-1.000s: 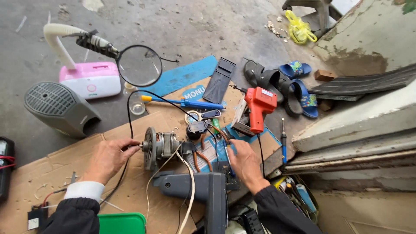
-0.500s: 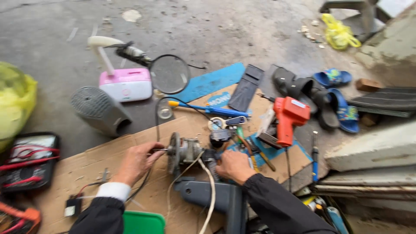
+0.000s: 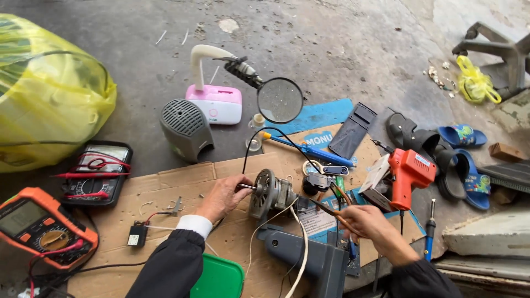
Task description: Dismantling an electric motor and its associated wiring using a power drill and pliers on a makeshift workbench.
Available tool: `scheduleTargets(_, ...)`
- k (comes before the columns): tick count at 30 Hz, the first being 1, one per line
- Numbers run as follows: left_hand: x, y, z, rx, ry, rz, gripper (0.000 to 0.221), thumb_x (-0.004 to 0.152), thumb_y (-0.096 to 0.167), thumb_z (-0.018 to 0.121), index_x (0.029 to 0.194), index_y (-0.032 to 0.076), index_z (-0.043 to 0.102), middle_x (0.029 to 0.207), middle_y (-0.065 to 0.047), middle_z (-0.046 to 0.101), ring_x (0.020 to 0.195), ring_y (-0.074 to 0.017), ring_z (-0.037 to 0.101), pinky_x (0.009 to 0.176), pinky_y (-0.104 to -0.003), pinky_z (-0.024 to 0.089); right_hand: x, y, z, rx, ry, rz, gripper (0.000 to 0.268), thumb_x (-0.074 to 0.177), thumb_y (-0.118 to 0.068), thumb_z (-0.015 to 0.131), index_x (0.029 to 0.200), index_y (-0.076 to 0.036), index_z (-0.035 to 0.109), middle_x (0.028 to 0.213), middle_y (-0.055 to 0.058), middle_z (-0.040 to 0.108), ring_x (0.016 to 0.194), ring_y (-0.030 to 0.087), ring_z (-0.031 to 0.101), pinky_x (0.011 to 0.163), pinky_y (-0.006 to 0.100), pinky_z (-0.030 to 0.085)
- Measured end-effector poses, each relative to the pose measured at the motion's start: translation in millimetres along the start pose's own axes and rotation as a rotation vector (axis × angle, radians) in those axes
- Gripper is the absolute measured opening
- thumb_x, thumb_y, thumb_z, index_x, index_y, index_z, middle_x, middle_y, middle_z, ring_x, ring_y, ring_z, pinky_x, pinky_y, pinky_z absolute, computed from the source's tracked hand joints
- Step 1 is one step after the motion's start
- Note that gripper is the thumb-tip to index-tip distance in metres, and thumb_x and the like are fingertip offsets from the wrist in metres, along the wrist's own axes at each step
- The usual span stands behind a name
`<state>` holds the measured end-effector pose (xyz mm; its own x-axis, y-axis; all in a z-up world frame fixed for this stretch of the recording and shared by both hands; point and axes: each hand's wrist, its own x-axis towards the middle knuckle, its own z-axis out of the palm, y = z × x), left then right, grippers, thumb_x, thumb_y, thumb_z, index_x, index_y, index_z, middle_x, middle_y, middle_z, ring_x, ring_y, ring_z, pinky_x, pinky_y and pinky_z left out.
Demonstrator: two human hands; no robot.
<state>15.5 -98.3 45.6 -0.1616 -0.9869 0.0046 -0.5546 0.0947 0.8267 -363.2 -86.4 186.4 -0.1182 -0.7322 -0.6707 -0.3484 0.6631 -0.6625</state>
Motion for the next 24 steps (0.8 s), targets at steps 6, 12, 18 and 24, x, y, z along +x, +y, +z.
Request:
scheduleTargets(6, -4, -1, 0, -0.048, 0.003, -0.077, 0.017, 0.098, 0.031, 0.079, 0.112, 0.022, 0.079, 0.108, -0.005, 0.087, 0.098, -0.0272, 0.078, 0.088, -0.041, 0.055, -92, -66, 29, 0.297, -0.104, -0.115, 0.035, 0.11, -0.019, 0.061, 0.118, 0.012, 0.075, 0.086, 0.027, 0.075, 0.055, 0.028, 0.059, 0.041, 0.034, 0.038)
scheduleTargets(12, -7, 3, -7, -0.202, -0.036, -0.199, 0.023, 0.096, 0.035, 0.078, 0.114, 0.022, 0.08, 0.108, -0.004, 0.086, 0.096, -0.0216, 0.077, 0.088, -0.037, 0.056, -110, -88, 149, -0.107, -0.136, -0.14, 0.025, 0.108, -0.018, 0.069, 0.097, 0.004, 0.074, 0.059, 0.016, 0.062, 0.04, 0.02, 0.046, 0.036, 0.03, 0.029)
scheduleTargets(18, -13, 7, -17, -0.416, -0.076, -0.29, 0.021, 0.097, 0.028, 0.078, 0.116, 0.018, 0.081, 0.102, -0.005, 0.085, 0.092, -0.0153, 0.079, 0.084, -0.031, 0.062, -71, -56, 223, -0.05, 0.063, -0.139, 0.022, 0.11, -0.013, 0.061, 0.125, -0.002, 0.074, 0.076, 0.012, 0.072, 0.048, 0.017, 0.053, 0.042, 0.028, 0.038)
scheduleTargets(24, -16, 11, -16, -0.617, -0.053, -0.365, 0.019, 0.096, 0.02, 0.083, 0.113, 0.012, 0.084, 0.098, -0.008, 0.084, 0.091, -0.015, 0.079, 0.082, -0.029, 0.068, -80, -66, 234, -0.352, 0.206, -0.16, 0.032, 0.104, -0.022, 0.059, 0.079, -0.007, 0.073, 0.049, 0.009, 0.063, 0.039, 0.017, 0.053, 0.045, 0.032, 0.046)
